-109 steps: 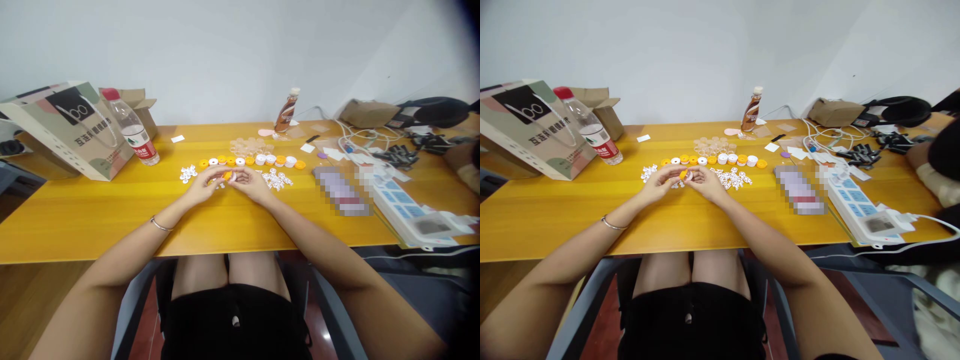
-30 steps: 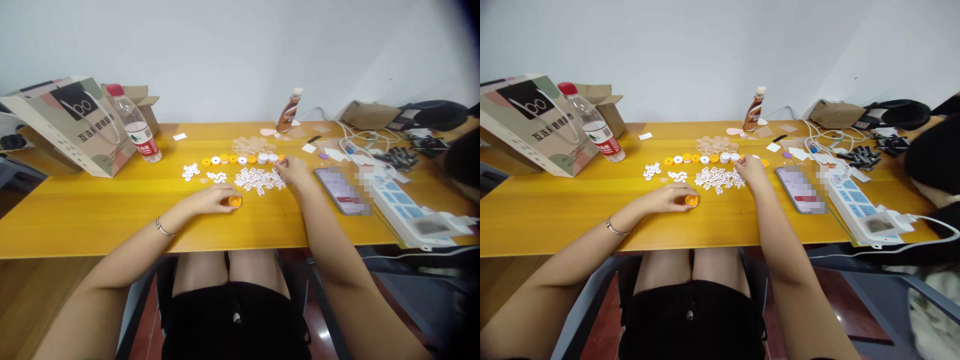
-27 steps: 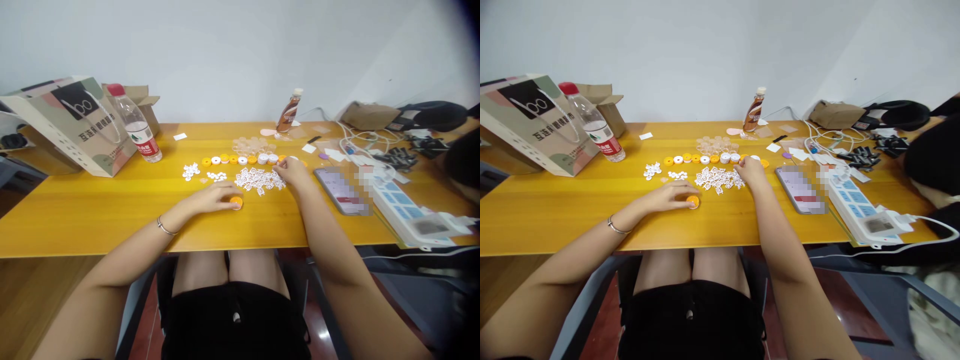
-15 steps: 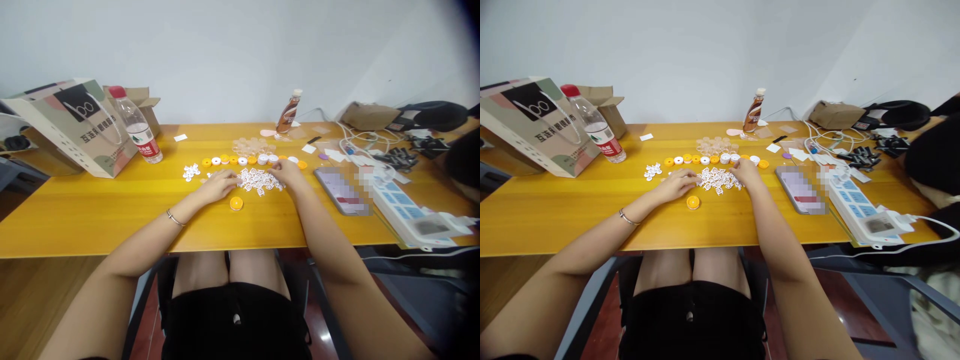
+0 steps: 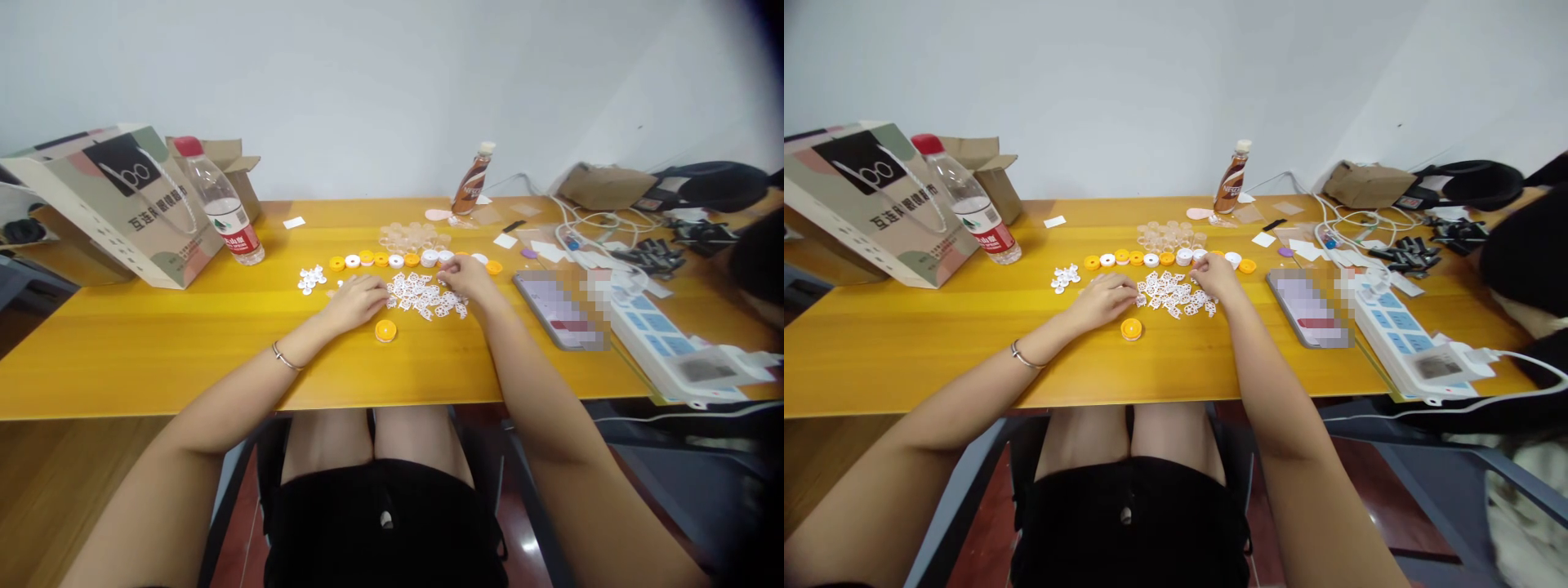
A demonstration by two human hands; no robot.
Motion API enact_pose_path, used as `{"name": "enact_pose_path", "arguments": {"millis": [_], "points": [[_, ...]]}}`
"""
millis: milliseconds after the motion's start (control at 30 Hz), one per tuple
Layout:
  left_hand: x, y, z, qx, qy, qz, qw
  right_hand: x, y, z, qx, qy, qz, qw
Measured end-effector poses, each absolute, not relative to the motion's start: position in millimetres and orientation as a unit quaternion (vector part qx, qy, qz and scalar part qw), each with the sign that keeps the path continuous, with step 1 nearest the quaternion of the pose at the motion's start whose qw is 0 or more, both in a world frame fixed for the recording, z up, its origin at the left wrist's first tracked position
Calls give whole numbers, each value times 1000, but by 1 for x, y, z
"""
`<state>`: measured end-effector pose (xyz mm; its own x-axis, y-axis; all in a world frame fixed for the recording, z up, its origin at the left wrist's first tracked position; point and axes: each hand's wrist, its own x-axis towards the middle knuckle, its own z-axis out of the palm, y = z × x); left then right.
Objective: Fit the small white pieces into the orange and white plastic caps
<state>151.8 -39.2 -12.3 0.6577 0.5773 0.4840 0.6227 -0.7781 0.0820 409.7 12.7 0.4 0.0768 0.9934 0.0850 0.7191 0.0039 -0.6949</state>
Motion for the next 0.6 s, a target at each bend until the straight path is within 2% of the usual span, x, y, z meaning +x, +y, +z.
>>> {"name": "enact_pose_path", "arguments": {"millis": [133, 300, 467, 600], "points": [[153, -42, -10, -893, -311, -325, -20, 402, 7, 8, -645, -611, 245, 387], [151, -49, -7, -838, -359, -391, -125, 383, -4, 12, -543, -606, 355, 460], [141, -50, -5, -794, -386, -427, -195, 358, -20, 8, -448, -619, 463, 449], [135, -49, -4, -773, -387, -447, -231, 346, -27, 2, -412, -613, 503, 448]]}}
